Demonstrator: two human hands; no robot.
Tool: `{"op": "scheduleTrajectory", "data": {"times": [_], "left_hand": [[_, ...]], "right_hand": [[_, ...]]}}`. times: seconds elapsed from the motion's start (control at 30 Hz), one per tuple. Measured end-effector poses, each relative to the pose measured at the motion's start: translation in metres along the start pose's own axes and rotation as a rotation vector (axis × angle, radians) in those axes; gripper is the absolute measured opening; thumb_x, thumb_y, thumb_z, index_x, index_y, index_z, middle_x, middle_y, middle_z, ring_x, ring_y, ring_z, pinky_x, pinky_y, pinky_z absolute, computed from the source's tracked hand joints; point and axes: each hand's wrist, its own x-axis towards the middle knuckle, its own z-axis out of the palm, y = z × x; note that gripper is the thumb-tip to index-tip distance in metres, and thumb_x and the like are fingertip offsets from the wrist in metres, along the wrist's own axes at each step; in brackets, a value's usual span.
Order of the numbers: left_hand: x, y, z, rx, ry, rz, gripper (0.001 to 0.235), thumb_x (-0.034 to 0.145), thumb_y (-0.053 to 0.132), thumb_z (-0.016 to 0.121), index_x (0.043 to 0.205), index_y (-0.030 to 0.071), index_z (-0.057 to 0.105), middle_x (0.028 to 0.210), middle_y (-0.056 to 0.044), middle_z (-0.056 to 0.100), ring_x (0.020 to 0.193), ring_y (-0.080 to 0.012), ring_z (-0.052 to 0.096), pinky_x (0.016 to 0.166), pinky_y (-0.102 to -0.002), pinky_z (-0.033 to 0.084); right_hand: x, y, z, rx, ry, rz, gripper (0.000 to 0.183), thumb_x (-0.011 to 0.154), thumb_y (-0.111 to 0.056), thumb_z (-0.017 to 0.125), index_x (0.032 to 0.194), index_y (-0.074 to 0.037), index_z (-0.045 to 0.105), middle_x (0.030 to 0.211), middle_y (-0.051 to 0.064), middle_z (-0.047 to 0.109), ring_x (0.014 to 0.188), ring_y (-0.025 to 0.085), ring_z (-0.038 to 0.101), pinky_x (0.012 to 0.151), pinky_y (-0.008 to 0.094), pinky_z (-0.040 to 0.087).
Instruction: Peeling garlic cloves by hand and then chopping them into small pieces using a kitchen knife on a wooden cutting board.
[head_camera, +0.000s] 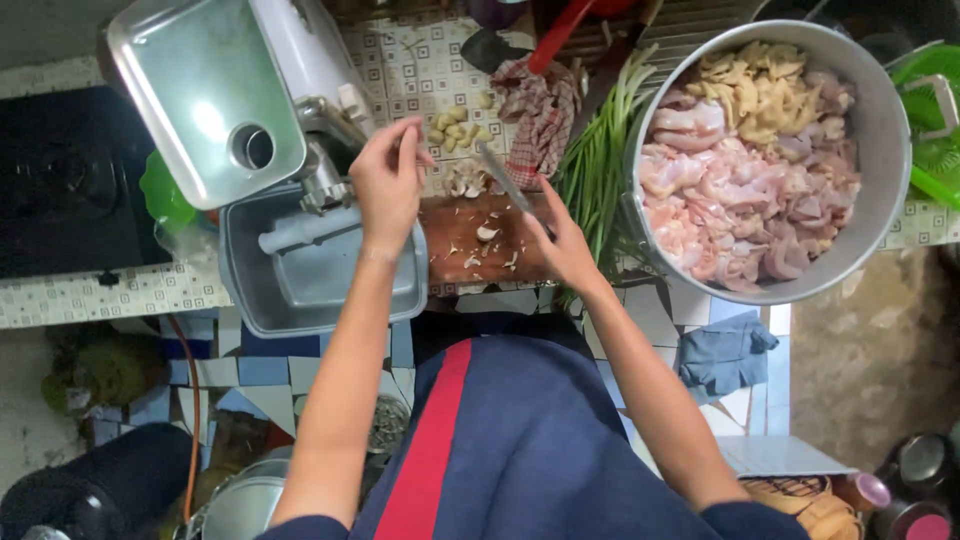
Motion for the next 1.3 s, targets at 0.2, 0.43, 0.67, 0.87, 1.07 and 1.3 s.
{"op": "scheduleTrajectory", "data": {"times": [0.2, 0.43, 0.67, 0.87, 1.07, 1.3], "left_hand": [[0.088, -0.113, 0.053, 0.526, -0.139, 0.423, 0.020, 0.089, -0.003, 0.064, 0.108, -0.001, 0.070, 0.108, -0.018, 0.064, 0.093, -0.0345, 0.066, 0.080, -0.041, 0.055], [0.106, -0.156, 0.093, 0.943, -0.171, 0.679, 0.032, 0.077, 0.014, 0.070, 0.107, 0.001, 0.071, 0.114, -0.017, 0.063, 0.117, -0.0394, 0.051, 0.096, -0.054, 0.039], [0.032, -0.098, 0.080, 0.906, -0.166, 0.603, 0.014, 0.096, 0.020, 0.068, 0.085, 0.011, 0.068, 0.119, -0.011, 0.064, 0.120, -0.0311, 0.053, 0.104, -0.057, 0.029], [-0.063, -0.085, 0.047, 0.761, -0.518, 0.522, 0.021, 0.094, 0.009, 0.066, 0.115, 0.007, 0.067, 0.112, -0.011, 0.063, 0.112, -0.0289, 0.057, 0.098, -0.046, 0.037], [-0.094, -0.116, 0.044, 0.610, -0.459, 0.436, 0.024, 0.085, -0.003, 0.066, 0.108, -0.002, 0.064, 0.113, -0.015, 0.063, 0.112, -0.0345, 0.058, 0.100, -0.043, 0.048], [-0.107, -0.127, 0.040, 0.632, -0.378, 0.467, 0.024, 0.082, -0.005, 0.064, 0.105, -0.003, 0.069, 0.113, -0.014, 0.065, 0.112, -0.0327, 0.062, 0.096, -0.040, 0.052]], "right_hand": [[-0.085, -0.007, -0.011, 0.199, 0.099, 0.444, 0.061, 0.107, -0.023, 0.058, 0.165, -0.015, 0.042, 0.089, 0.022, 0.056, 0.068, 0.015, 0.044, 0.063, 0.032, 0.039], [-0.147, -0.010, -0.007, 0.214, 0.109, 0.060, 0.053, 0.105, -0.023, 0.058, 0.152, -0.009, 0.040, 0.115, 0.000, 0.061, 0.089, 0.006, 0.059, 0.077, 0.024, 0.048], [-0.152, 0.002, 0.004, 0.142, 0.077, 0.407, 0.041, 0.093, -0.027, 0.066, 0.128, -0.011, 0.050, 0.065, 0.001, 0.053, 0.062, 0.010, 0.048, 0.059, 0.032, 0.042], [-0.131, -0.002, 0.010, -0.119, 0.018, 0.333, 0.030, 0.100, -0.033, 0.059, 0.100, -0.003, 0.061, 0.066, 0.015, 0.059, 0.059, 0.030, 0.055, 0.059, 0.040, 0.045], [-0.104, -0.010, 0.033, -0.209, 0.065, 0.280, 0.032, 0.102, -0.033, 0.051, 0.108, -0.002, 0.056, 0.068, 0.024, 0.063, 0.069, 0.045, 0.063, 0.063, 0.052, 0.046], [-0.096, 0.011, 0.058, -0.353, 0.091, 0.120, 0.026, 0.104, -0.027, 0.051, 0.101, -0.001, 0.051, 0.066, 0.024, 0.063, 0.065, 0.048, 0.062, 0.058, 0.055, 0.046]]}}
